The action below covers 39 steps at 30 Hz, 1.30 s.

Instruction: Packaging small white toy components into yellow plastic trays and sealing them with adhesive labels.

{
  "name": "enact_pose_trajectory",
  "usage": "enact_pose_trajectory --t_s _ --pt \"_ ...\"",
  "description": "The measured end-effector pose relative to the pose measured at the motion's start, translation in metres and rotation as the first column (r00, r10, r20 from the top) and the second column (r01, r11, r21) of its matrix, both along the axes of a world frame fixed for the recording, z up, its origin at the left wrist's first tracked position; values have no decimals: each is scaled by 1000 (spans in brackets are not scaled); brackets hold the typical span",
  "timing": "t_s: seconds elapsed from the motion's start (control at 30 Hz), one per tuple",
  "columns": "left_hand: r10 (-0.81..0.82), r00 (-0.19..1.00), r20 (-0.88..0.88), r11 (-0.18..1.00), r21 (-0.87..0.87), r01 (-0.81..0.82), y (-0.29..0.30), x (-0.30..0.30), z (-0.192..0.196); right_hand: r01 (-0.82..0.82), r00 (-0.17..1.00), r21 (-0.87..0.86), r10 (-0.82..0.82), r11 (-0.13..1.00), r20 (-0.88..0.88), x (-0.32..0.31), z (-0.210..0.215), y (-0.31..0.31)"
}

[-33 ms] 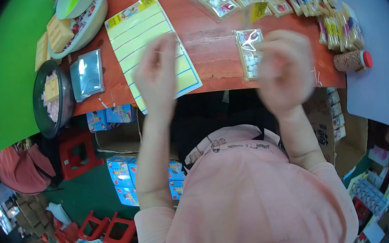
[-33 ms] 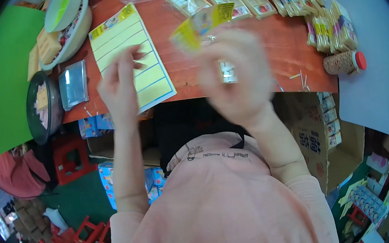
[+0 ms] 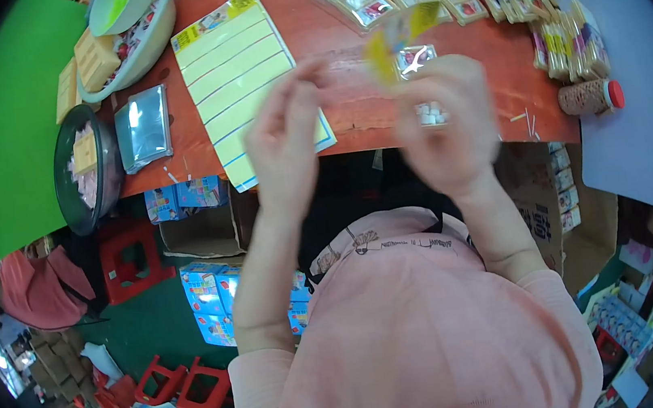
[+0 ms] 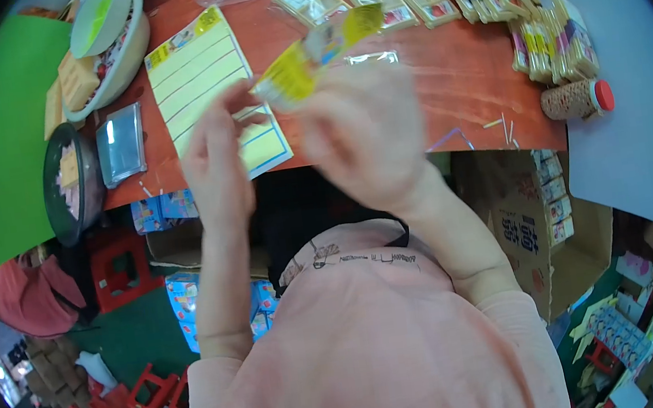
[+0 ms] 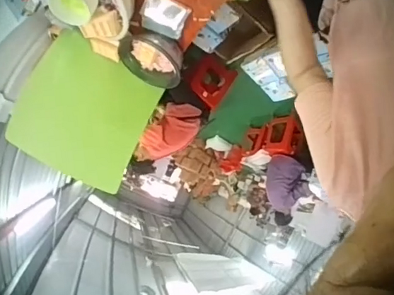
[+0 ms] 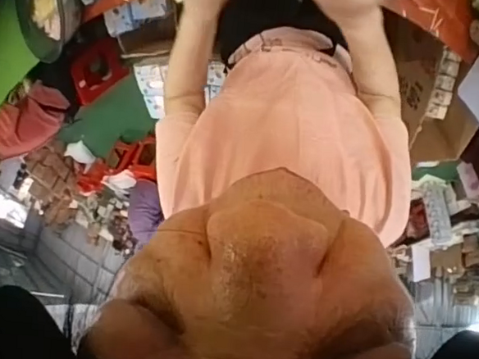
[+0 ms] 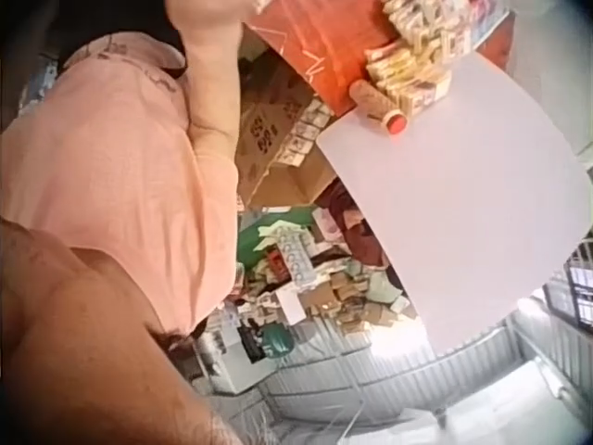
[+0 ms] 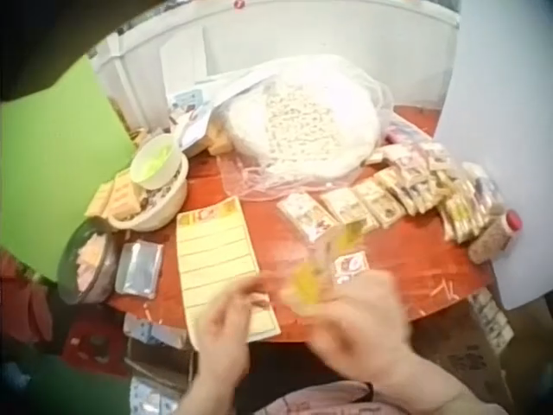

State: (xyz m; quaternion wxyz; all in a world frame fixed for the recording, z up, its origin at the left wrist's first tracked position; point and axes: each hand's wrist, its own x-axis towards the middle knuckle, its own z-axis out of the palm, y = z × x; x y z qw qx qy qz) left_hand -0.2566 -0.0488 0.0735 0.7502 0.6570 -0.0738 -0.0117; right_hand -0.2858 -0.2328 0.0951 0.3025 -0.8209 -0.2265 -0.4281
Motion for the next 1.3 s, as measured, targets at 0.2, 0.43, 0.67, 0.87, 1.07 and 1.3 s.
enact_pose_trajectory --t_s 0.2,0.43,0.67,0.87,1.07,1.3 --pt "-5 953 -303 872 -468 -144 -34 -31 2 -80 995 -104 74 991 -69 -12 -30 15" --pt "-236 910 -341 859 -511 31 -16 -27 -9 138 871 597 190 790 -453 -9 -54 -52" --pt "-162 833 -529 936 -351 -41 -43 -19 -36 226 750 822 446 522 -489 -13 -61 -81" --pt "-87 904 -419 976 -218 -7 -71 4 -54 200 815 695 276 691 -509 -9 -80 -101" --pt "63 947 -316 982 191 -2 -86 4 -60 356 717 389 18 850 -696 -10 -95 -116" --pt "76 932 -354 981 193 -7 -97 5 -57 389 719 428 22 815 -695 -16 -106 -124"
